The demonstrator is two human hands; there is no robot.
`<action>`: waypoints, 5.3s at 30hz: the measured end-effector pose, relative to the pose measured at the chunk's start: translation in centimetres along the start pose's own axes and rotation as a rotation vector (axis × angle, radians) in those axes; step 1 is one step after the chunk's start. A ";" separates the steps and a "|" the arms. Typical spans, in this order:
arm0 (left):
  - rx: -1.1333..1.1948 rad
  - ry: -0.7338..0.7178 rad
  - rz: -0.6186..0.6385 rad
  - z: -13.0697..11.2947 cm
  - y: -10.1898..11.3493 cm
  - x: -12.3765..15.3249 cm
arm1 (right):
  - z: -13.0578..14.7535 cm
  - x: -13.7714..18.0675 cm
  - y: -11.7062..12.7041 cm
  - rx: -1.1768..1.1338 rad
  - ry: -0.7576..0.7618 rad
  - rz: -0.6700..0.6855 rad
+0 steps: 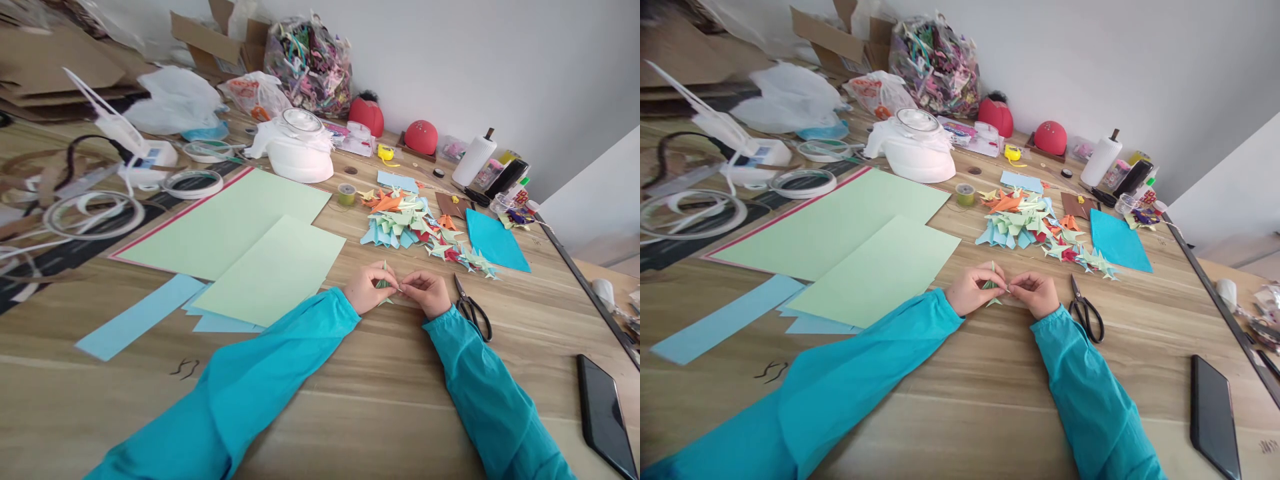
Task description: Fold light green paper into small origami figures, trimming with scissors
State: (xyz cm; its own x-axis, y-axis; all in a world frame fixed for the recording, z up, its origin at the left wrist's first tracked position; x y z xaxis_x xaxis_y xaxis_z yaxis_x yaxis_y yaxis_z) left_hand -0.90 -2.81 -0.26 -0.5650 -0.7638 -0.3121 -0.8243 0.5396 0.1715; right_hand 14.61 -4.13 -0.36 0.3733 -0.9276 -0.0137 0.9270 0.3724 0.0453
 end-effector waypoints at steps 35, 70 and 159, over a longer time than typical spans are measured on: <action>-0.115 0.027 -0.026 0.1 -0.1 0.1 | -0.1 -0.1 0.1 -0.025 0.050 -0.024; -0.143 0.006 -0.054 0.0 -0.1 0.1 | 0.5 0.1 -0.3 -0.021 0.029 -0.107; 0.280 0.152 0.110 -0.4 0.8 -0.1 | 0.3 0.0 -0.3 -0.096 0.093 0.072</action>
State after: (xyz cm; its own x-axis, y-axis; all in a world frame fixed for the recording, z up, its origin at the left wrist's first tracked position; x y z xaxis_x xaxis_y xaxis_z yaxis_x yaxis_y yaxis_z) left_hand -1.52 -2.40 0.33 -0.6662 -0.7285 -0.1595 -0.7278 0.6818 -0.0740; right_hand 14.32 -4.27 -0.07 0.4364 -0.8934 -0.1068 0.8953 0.4429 -0.0466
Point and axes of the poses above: each hand's wrist, its own x-axis away from the middle knuckle, its own y-axis out of the back of the hand, z = x × y, the point moved 2 cm from there along -x, towards the middle knuckle, and after that the axes turned 14 degrees about z, right-handed, at the moved point
